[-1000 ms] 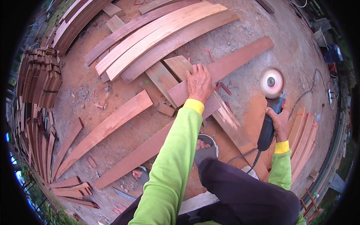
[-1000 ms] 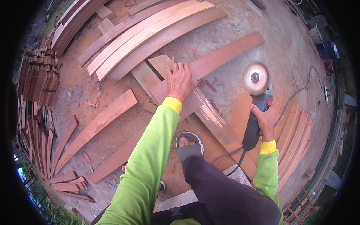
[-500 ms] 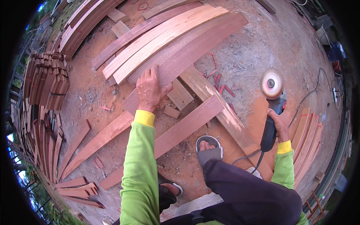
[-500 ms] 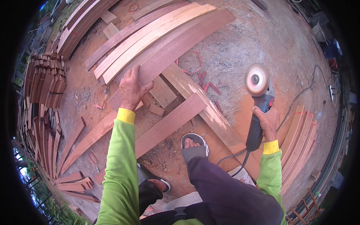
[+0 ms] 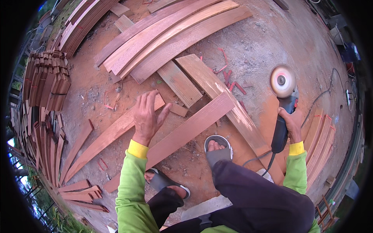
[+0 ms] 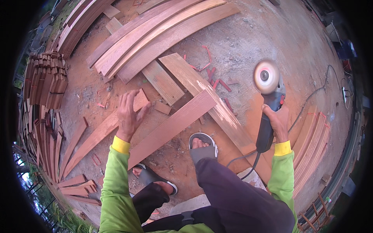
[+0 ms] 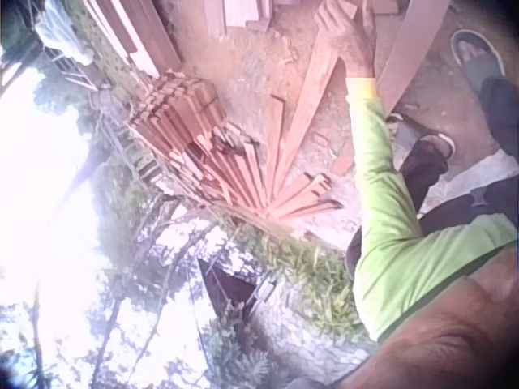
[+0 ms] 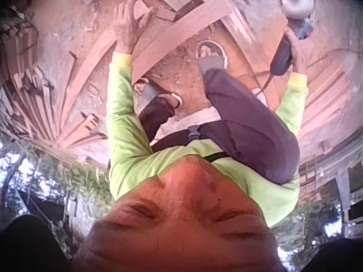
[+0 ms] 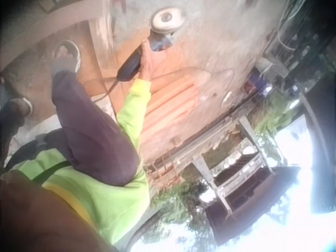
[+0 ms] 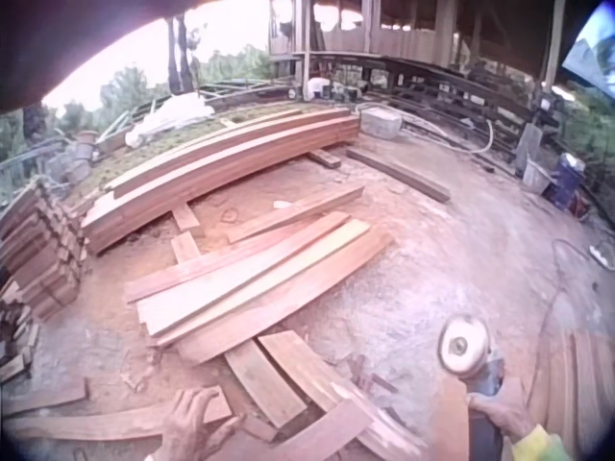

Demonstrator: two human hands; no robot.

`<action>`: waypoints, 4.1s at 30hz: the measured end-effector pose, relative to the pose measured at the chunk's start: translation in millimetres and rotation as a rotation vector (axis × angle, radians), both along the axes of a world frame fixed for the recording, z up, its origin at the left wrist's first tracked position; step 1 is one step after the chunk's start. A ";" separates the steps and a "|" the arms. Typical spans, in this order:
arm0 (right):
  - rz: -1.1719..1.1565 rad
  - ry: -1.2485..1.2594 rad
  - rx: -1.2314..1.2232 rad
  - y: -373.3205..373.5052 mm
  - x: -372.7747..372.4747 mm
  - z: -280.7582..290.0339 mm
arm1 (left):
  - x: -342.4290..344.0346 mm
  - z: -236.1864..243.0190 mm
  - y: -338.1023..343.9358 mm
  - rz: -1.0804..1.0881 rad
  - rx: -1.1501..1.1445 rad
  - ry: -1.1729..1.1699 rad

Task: The person uses an angle grinder to cut long wooden planks into shorter pieces. They hold each plank with one hand and operate the grinder with the other, cutting multiple planks sequentially on a dirt ground surface.

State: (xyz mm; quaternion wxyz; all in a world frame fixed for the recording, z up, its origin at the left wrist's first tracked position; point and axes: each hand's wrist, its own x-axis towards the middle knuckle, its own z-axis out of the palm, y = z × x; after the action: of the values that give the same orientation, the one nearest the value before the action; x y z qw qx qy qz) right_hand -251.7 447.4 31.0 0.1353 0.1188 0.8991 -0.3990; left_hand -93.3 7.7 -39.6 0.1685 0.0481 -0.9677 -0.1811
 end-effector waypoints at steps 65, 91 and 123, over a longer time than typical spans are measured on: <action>0.519 0.116 0.270 -17.8 20.4 -2.1 | 19.6 -71.4 132.6 0.151 0.181 -0.226; 0.681 0.136 0.237 -14.1 26.6 -16.1 | 14.6 -70.3 141.6 0.159 0.090 -0.240; 0.747 0.124 0.334 -8.9 26.3 -24.1 | 11.8 -64.9 142.7 0.172 0.033 -0.314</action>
State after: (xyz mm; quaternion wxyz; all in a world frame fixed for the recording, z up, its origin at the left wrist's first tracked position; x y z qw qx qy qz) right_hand -225.4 438.5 6.9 0.1952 -0.2199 0.9392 -0.1774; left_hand -81.5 150.4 -104.5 0.0292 0.1612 -0.9714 -0.1721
